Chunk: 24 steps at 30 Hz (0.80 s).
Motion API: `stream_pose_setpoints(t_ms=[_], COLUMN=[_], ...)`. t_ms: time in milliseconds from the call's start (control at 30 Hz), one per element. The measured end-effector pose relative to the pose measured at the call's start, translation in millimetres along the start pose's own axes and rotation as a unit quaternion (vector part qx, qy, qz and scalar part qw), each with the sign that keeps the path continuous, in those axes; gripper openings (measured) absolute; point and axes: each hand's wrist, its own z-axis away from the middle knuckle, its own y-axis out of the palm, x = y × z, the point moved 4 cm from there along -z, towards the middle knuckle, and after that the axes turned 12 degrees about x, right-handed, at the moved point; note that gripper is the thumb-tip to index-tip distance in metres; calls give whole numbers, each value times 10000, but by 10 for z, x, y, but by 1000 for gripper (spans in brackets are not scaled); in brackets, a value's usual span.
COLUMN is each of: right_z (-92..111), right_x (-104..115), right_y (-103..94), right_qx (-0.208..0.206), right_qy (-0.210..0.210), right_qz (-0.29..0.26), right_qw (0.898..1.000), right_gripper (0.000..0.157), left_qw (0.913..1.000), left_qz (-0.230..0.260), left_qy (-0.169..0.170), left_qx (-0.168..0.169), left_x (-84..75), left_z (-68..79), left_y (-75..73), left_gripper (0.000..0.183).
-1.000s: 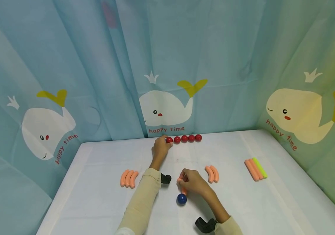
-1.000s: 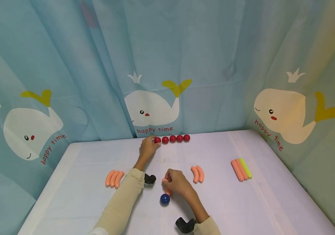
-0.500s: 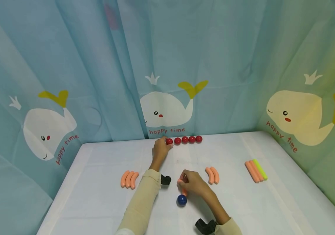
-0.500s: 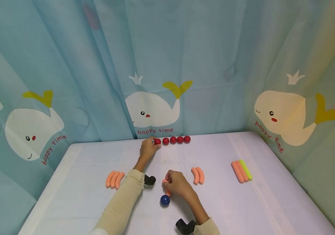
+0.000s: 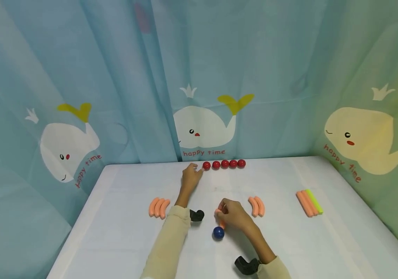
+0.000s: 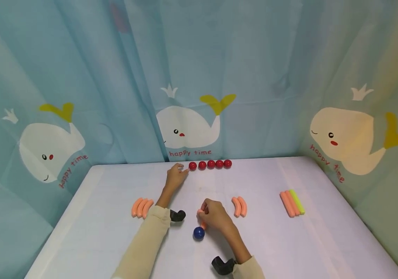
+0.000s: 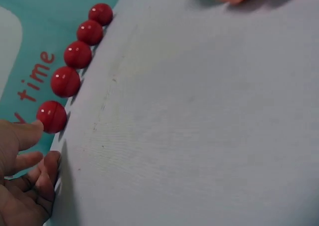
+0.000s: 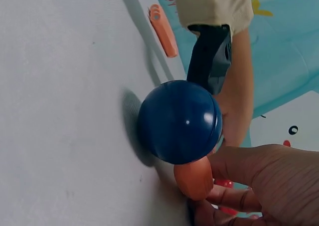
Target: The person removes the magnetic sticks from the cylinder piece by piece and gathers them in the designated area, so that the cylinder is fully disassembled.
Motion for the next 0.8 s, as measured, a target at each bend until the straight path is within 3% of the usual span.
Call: stream_pose_setpoints(t_ms=[300, 567, 800], right_z=[16, 22, 25], right_x=[-7, -10, -26], right_y=[25, -10, 25], right_qx=[-547, -749, -853], right_qy=[471, 730, 725], right_qz=[-14, 73, 304], right_qw=[9974, 9945, 9932], right_gripper=[14, 19, 10], left_qw=[9997, 9981, 9950], left_qz=[60, -25, -12], left_qy=[-40, 117, 328], left_qx=[252, 604, 943], left_x=[67, 81, 128], left_z=[271, 459, 807], left_y=[-2, 34, -18], left_gripper=[25, 21, 20])
